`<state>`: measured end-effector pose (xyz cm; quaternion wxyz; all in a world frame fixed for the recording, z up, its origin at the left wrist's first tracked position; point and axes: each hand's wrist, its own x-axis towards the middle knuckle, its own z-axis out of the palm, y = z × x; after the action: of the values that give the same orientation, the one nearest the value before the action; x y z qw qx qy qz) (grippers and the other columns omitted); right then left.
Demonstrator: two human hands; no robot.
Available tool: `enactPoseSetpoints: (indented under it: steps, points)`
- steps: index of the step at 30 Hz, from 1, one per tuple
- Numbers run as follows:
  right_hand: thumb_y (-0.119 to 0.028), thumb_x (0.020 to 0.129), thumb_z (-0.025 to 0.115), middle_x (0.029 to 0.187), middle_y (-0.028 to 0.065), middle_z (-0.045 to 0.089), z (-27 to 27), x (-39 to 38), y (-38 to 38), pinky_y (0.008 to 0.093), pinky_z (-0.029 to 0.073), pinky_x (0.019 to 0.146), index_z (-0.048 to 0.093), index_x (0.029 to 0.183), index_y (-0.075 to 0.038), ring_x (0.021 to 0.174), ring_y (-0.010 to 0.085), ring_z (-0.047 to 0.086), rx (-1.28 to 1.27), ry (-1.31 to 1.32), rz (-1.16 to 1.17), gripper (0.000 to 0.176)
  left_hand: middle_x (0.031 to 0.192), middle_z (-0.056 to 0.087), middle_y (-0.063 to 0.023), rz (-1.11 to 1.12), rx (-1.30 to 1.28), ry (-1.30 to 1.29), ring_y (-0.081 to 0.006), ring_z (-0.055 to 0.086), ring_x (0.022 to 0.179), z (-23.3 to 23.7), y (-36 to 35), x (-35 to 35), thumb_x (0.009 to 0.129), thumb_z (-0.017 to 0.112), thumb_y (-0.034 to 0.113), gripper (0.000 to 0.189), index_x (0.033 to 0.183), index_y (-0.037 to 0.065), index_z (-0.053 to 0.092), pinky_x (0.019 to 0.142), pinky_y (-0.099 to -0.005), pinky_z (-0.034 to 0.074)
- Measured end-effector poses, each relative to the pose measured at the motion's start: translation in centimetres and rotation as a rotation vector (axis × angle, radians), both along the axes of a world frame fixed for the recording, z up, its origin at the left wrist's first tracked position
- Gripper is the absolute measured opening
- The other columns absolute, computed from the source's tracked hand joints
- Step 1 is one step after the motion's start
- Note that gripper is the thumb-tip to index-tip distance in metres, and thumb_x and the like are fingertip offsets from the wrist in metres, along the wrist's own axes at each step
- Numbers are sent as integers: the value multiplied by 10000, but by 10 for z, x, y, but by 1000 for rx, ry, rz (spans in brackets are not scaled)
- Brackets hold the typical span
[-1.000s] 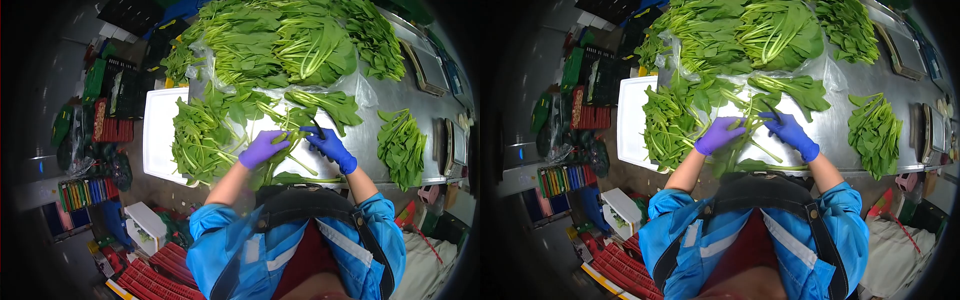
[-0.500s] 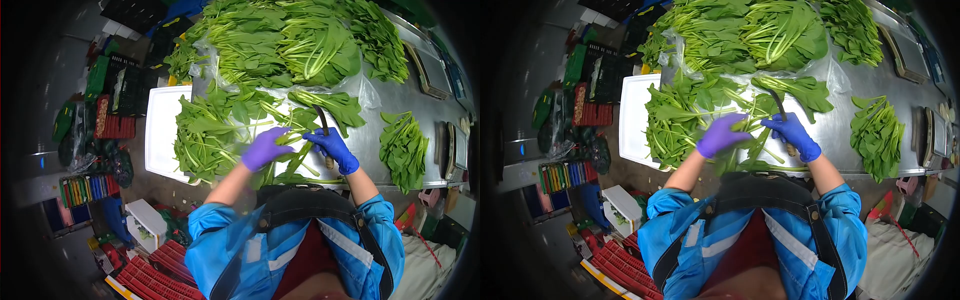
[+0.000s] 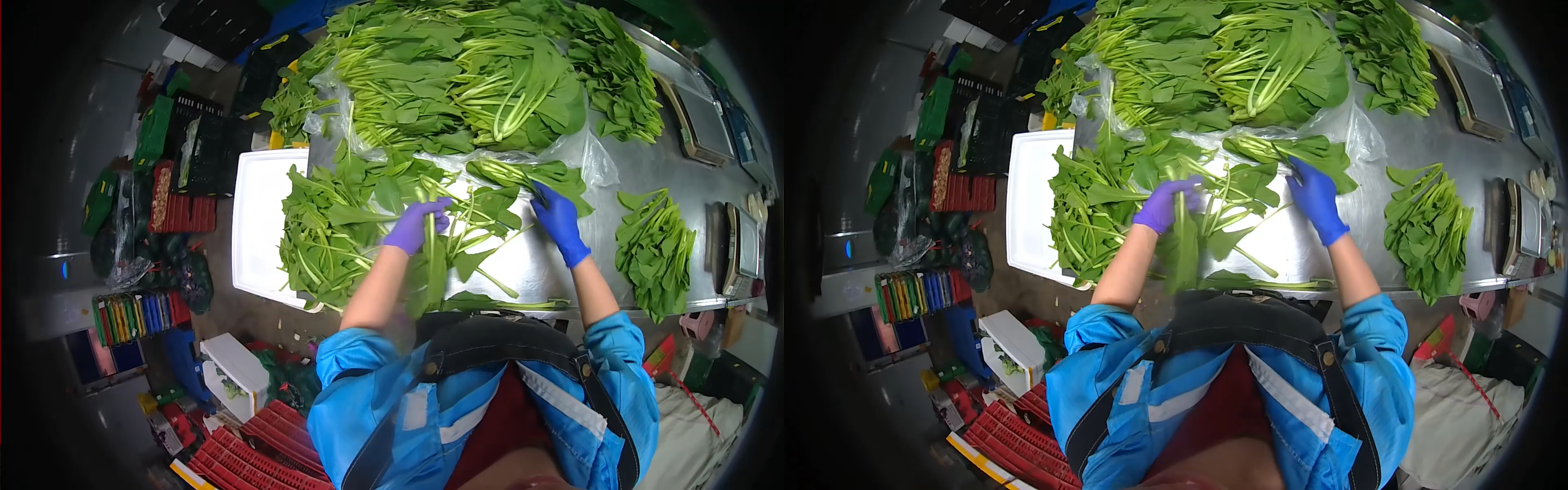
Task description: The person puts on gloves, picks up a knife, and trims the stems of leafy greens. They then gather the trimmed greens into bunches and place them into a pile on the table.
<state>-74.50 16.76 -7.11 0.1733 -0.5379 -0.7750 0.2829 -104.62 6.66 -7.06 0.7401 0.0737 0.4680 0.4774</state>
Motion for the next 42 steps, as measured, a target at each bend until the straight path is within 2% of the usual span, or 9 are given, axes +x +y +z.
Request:
enactPoseSetpoints:
  steps: [6, 10, 15, 20, 23, 28, 30, 36, 42]
  points:
    - [-103, 752, 556, 867, 166, 647, -64, -16, 52, 432, 484, 738, 620, 1091, -121, 824, 362, 614, 257, -275, 1, 345, 887, 618, -109, -55, 191, 108, -161, 570, 687, 18, 6, 49, 796, 604, 89, 316, 1086, -27, 556, 685, -273, 489]
    - [-112, 755, 568, 839, 161, 657, -5, -10, 37, 409, 484, 723, 661, 985, -46, 791, 333, 631, 9, -319, 129, 256, 994, 636, -104, -88, 281, 187, -140, 540, 649, -11, -8, 40, 775, 624, 89, 306, 1056, -23, 579, 659, -247, 459]
    - [-146, 781, 670, 722, 49, 638, 56, 1, -20, 258, 447, 561, 656, 1015, -10, 597, 93, 551, -585, 276, 120, 271, 1197, 581, -77, -43, 256, 228, -68, 458, 604, 26, -11, 69, 807, 598, 121, 358, 1143, 0, 572, 590, -187, 387]
    - [-203, 798, 682, 574, -25, 535, 67, -14, -60, 207, 347, 410, 628, 1045, -18, 415, 48, 438, -1044, 481, 107, 314, 1082, 626, -67, 23, 400, 46, -41, 496, 623, 51, -10, 85, 842, 592, 158, 336, 1138, -1, 573, 552, -182, 386]
    - [-253, 809, 676, 711, 6, 595, 65, -19, -67, 207, 371, 425, 614, 1118, -53, 436, 53, 447, -978, 479, 62, 373, 704, 605, -10, -104, 269, 409, -50, 453, 480, 48, -9, 73, 828, 645, 157, 302, 1077, 1, 577, 463, -203, 378]
    - [-176, 831, 629, 917, 75, 672, 55, -18, -58, 293, 495, 631, 586, 1185, -83, 619, 186, 616, -151, 364, 40, 369, 864, 663, -94, -254, 304, 895, -111, 582, 622, 48, -20, 65, 783, 700, 276, 475, 1125, -29, 576, 598, -244, 476]
    - [-148, 825, 615, 899, 128, 671, 64, -20, -55, 336, 505, 686, 600, 1167, -116, 730, 246, 658, -148, 310, 66, 345, 833, 663, -93, -266, 478, 1131, -100, 611, 728, 47, -22, 68, 774, 707, 297, 513, 1137, -35, 562, 705, -276, 496]
    - [-110, 731, 607, 771, 136, 643, 70, -32, -47, 388, 492, 612, 649, 1073, -148, 677, 332, 614, 43, 100, 458, 346, 853, 655, -28, -525, 543, 700, -69, 548, 762, 103, -28, 79, 847, 622, 197, 308, 1112, 41, 616, 715, -230, 449]
    - [-136, 772, 580, 715, 140, 630, 29, -18, -42, 384, 474, 562, 655, 1071, -133, 606, 307, 596, 82, 106, 361, 308, 818, 655, -2, -535, 273, 395, -18, 487, 672, 127, -41, 61, 826, 648, 192, 292, 1085, 55, 642, 594, -185, 394]
